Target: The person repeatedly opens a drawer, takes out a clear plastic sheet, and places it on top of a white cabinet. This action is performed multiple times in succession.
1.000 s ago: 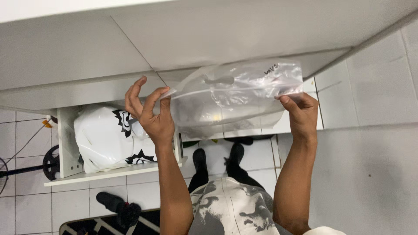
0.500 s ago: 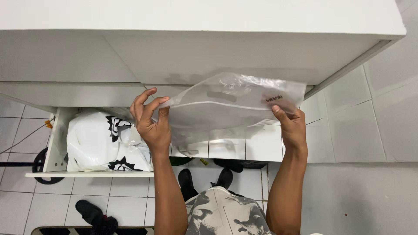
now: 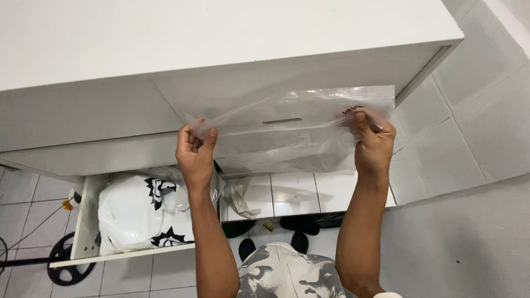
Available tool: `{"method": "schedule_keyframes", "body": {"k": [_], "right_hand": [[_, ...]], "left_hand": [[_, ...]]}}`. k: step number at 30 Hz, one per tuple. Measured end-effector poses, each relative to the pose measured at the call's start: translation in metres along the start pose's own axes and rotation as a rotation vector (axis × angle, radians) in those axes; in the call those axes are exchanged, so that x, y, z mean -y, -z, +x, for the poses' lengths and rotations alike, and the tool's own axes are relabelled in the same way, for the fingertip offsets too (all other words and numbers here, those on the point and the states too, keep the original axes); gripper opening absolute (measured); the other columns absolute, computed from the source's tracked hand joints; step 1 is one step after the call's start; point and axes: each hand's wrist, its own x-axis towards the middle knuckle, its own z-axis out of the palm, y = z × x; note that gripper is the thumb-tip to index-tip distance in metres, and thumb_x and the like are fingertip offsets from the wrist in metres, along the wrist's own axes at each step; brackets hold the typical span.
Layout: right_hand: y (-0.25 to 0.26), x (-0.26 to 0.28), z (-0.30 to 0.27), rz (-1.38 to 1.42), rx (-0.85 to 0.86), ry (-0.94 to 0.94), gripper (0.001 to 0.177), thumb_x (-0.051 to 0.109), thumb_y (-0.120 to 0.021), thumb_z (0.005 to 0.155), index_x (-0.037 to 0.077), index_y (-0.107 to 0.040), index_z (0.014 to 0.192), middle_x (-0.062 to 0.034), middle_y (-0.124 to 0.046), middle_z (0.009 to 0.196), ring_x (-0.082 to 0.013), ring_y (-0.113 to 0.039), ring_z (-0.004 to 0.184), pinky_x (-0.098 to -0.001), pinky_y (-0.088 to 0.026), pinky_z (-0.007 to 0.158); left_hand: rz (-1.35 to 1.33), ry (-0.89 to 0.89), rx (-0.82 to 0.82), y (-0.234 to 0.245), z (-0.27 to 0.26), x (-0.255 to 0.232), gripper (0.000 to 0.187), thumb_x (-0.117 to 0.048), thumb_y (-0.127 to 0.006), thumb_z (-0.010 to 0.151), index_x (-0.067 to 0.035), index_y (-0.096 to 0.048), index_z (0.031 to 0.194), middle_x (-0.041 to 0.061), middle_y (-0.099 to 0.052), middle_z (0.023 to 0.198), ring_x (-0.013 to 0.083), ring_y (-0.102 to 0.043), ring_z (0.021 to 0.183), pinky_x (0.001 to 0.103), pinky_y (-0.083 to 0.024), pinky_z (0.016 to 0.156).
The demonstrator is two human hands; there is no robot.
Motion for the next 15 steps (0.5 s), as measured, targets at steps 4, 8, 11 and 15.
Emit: {"method": "schedule_keyframes", "body": {"k": [4, 8, 11, 15], "right_hand": [[-0.01, 0.023, 0.008, 0.167, -0.01, 0.039, 0.021, 0.023, -0.07, 0.102, 0.004, -0.075, 0.105, -0.0089, -0.075, 0.097, -0.0235, -0.076, 0.091, -0.0432, -0.067, 0.083], [-0.021, 0.046, 0.028, 0.11, 0.004, 0.038, 0.028, 0.028, -0.066, 0.103, 0.001, -0.072, 0.109, -0.0138, -0.076, 0.098, -0.0267, -0.077, 0.086, -0.0428, -0.066, 0.077], [-0.03, 0.066, 0.047, -0.049, 0.019, -0.022, 0.04, 0.035, -0.058, 0.103, -0.001, -0.068, 0.116, -0.0155, -0.076, 0.097, -0.0264, -0.077, 0.077, -0.0389, -0.067, 0.07], [-0.039, 0.092, 0.087, -0.212, 0.253, 0.029, 0.049, 0.041, -0.049, 0.108, -0.002, -0.061, 0.127, -0.0155, -0.074, 0.101, -0.0219, -0.072, 0.071, -0.0364, -0.067, 0.069]], "left_hand": [[-0.084, -0.05, 0.06, 0.01, 0.017, -0.006, 0.033, -0.022, -0.079, 0.093, -0.005, -0.065, 0.117, 0.003, -0.068, 0.098, 0.0109, -0.066, 0.092, 0.026, -0.058, 0.083], [-0.152, -0.074, 0.125, 0.009, 0.022, -0.023, 0.013, -0.015, -0.073, 0.097, -0.004, -0.07, 0.103, 0.005, -0.073, 0.088, 0.0117, -0.068, 0.08, 0.026, -0.057, 0.076], [-0.195, -0.161, 0.115, 0.003, 0.033, -0.045, 0.009, -0.013, -0.069, 0.101, -0.003, -0.069, 0.103, 0.006, -0.073, 0.086, 0.0119, -0.067, 0.073, 0.024, -0.051, 0.069], [-0.157, -0.211, 0.105, -0.002, 0.055, -0.086, 0.012, -0.014, -0.066, 0.103, -0.002, -0.068, 0.104, 0.006, -0.073, 0.081, 0.0101, -0.066, 0.065, 0.022, -0.046, 0.055]]}}
